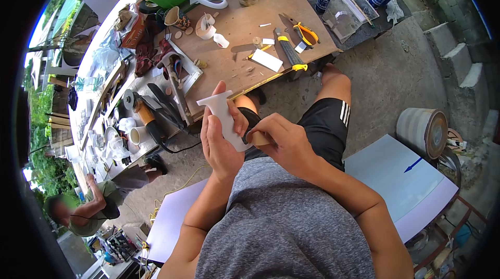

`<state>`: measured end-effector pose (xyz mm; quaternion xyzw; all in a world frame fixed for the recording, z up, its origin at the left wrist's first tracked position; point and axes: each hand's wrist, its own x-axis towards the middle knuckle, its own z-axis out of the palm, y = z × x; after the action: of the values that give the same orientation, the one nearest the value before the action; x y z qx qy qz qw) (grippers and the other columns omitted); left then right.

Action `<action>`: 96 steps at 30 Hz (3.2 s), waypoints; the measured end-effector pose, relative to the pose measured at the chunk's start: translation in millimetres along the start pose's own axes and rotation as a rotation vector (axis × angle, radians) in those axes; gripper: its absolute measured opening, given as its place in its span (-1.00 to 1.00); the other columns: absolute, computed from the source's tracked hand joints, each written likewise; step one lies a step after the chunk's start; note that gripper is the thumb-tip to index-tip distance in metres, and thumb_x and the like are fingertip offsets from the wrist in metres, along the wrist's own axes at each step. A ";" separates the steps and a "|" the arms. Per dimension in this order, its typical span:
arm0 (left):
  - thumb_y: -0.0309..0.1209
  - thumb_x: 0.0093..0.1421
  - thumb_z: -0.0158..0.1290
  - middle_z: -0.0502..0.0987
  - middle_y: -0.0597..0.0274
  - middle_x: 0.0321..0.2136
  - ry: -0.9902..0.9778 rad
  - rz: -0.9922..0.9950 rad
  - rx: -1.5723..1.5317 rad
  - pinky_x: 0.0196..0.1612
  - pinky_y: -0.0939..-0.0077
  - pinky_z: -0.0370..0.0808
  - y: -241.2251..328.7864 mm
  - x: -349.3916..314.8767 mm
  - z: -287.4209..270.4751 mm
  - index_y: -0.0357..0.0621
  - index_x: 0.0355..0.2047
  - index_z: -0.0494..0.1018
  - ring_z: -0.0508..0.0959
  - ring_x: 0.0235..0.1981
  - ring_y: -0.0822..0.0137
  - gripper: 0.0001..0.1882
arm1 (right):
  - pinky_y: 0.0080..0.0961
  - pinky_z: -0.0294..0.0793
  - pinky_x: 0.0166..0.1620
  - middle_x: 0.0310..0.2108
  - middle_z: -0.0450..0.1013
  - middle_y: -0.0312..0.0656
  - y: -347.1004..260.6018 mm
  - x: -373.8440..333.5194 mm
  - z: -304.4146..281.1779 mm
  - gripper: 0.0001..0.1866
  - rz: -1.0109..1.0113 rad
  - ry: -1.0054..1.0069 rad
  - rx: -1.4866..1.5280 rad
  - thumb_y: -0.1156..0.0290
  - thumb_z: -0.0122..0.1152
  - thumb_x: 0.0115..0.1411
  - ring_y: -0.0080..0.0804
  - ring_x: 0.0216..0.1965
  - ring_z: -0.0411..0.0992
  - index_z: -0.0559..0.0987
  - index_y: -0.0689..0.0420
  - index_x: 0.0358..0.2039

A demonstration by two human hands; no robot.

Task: The person is assembling white acrylic or PVC letters/shapes, likely for signage, using glue and small components.

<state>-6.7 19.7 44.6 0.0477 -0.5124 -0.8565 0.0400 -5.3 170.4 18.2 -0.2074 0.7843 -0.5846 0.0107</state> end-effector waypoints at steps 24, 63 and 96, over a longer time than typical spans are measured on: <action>-0.16 0.47 -0.23 0.30 0.31 -0.28 -0.018 -0.065 0.149 -0.37 0.62 0.25 -11.5 0.8 4.2 -0.45 0.35 0.06 0.25 -0.45 0.55 -0.35 | -0.33 0.45 -0.35 -0.38 0.43 -0.19 12.9 -6.3 12.5 -0.64 -0.061 -0.023 -0.210 0.52 0.42 -0.08 -0.15 -0.40 0.49 0.47 0.13 -0.26; -0.10 0.49 -0.28 0.38 0.29 -0.39 0.080 -0.001 -0.388 -0.38 0.53 0.30 -16.7 15.6 -25.0 -0.24 0.34 0.11 0.32 -0.47 0.46 -0.42 | -0.54 0.52 -0.29 -0.27 0.45 -0.13 -19.0 11.8 -10.2 -0.76 0.120 -0.018 0.036 0.69 0.29 0.11 -0.37 -0.33 0.53 0.56 0.25 -0.18; -0.65 -0.08 0.37 0.63 0.04 -0.33 -0.145 0.712 0.842 -0.17 0.34 0.66 -19.1 -15.4 -7.7 -0.27 -0.26 0.60 0.68 -0.18 0.04 -0.68 | -0.55 0.44 -0.38 -0.27 0.56 -0.18 10.0 11.5 -28.0 -0.65 -0.485 0.357 -0.275 0.68 0.47 -0.14 -0.38 -0.40 0.51 0.63 0.16 -0.28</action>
<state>9.2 23.8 24.8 -0.1755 -0.7964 -0.5124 0.2691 -26.2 194.3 20.5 -0.2817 0.7731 -0.4861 -0.2944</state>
